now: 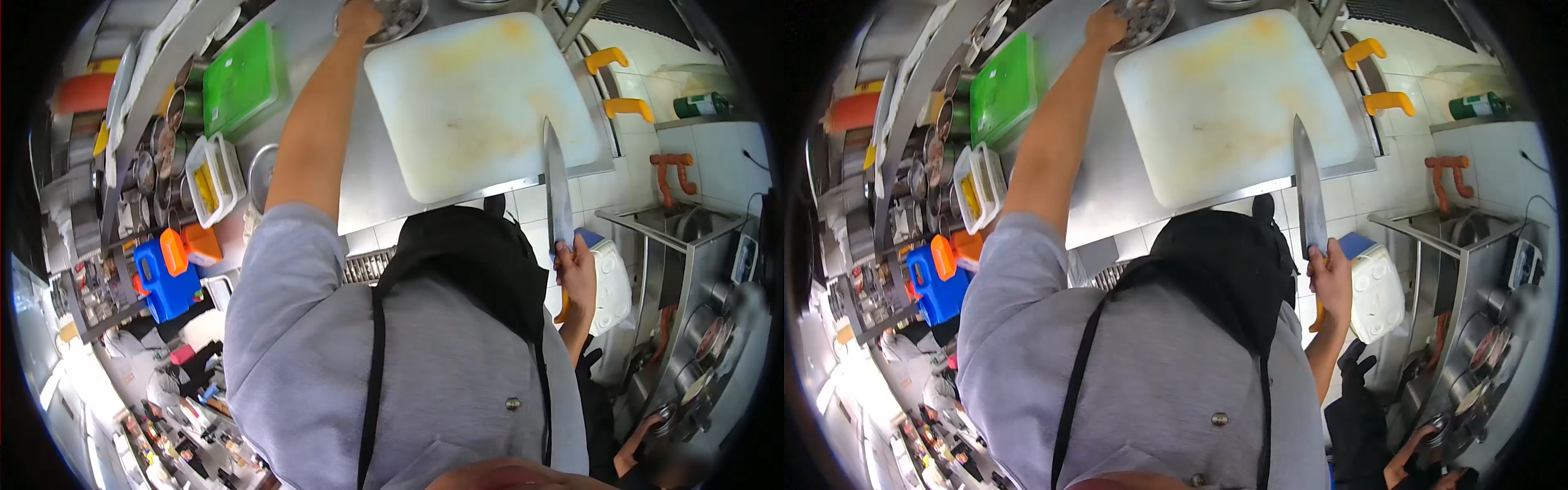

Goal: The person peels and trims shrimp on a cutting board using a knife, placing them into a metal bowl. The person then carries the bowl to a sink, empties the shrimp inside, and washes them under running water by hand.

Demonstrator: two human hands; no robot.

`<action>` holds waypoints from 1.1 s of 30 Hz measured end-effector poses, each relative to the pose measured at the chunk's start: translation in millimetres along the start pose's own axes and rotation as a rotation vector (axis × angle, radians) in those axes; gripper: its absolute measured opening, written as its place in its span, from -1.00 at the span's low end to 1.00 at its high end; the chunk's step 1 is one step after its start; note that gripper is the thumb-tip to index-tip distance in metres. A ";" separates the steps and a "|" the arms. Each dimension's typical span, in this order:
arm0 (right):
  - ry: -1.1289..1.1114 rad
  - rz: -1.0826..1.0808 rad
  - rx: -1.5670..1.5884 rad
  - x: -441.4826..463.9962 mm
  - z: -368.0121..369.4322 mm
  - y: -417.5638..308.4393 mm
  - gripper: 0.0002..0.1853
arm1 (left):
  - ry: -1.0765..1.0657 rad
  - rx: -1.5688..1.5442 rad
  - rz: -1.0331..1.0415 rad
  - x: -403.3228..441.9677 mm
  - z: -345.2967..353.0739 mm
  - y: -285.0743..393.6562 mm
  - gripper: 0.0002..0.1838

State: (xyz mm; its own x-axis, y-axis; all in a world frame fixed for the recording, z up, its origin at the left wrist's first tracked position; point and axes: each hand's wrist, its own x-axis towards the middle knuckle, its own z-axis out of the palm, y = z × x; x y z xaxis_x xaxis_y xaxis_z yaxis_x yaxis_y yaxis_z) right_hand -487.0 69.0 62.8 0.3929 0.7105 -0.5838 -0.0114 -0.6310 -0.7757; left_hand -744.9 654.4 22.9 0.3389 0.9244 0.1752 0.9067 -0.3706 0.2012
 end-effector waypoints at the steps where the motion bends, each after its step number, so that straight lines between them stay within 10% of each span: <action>1: 0.016 0.016 0.057 -2.5 -1.3 6.4 -0.74 | 0.036 0.136 -0.009 12.2 -0.1 8.3 -0.67; 4: 0.047 0.024 0.059 -13.0 -1.2 13.0 -0.79 | -0.227 0.216 -0.020 19.4 -6.4 16.7 -0.65; 16: 0.140 -0.018 -0.064 -7.6 -14.4 3.6 -0.73 | -0.167 0.006 0.178 27.9 -22.2 9.7 -0.67; 22: 0.097 0.005 0.012 8.7 -13.8 4.2 -0.75 | -0.256 -0.571 0.888 -85.5 -52.7 150.4 -0.53; 27: 0.049 0.017 0.054 18.7 -9.6 4.1 -0.75 | -0.234 -0.443 1.289 -165.1 -15.4 224.4 -0.61; 31: -0.019 0.042 0.084 26.3 -3.7 -3.0 -0.73 | -0.190 -0.483 0.895 -176.5 -9.4 224.1 -0.73; 33: -0.055 0.016 0.061 32.5 -2.1 -5.8 -0.74 | -0.588 -0.334 0.206 -187.6 -19.9 227.3 -0.77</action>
State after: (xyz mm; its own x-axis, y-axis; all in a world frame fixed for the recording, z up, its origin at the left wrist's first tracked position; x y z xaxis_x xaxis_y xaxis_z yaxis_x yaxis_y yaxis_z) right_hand -472.2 95.1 48.8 0.3415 0.7173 -0.6073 -0.0739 -0.6237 -0.7782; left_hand -607.4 395.0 54.9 0.6602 0.6932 -0.2892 0.7159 -0.4643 0.5215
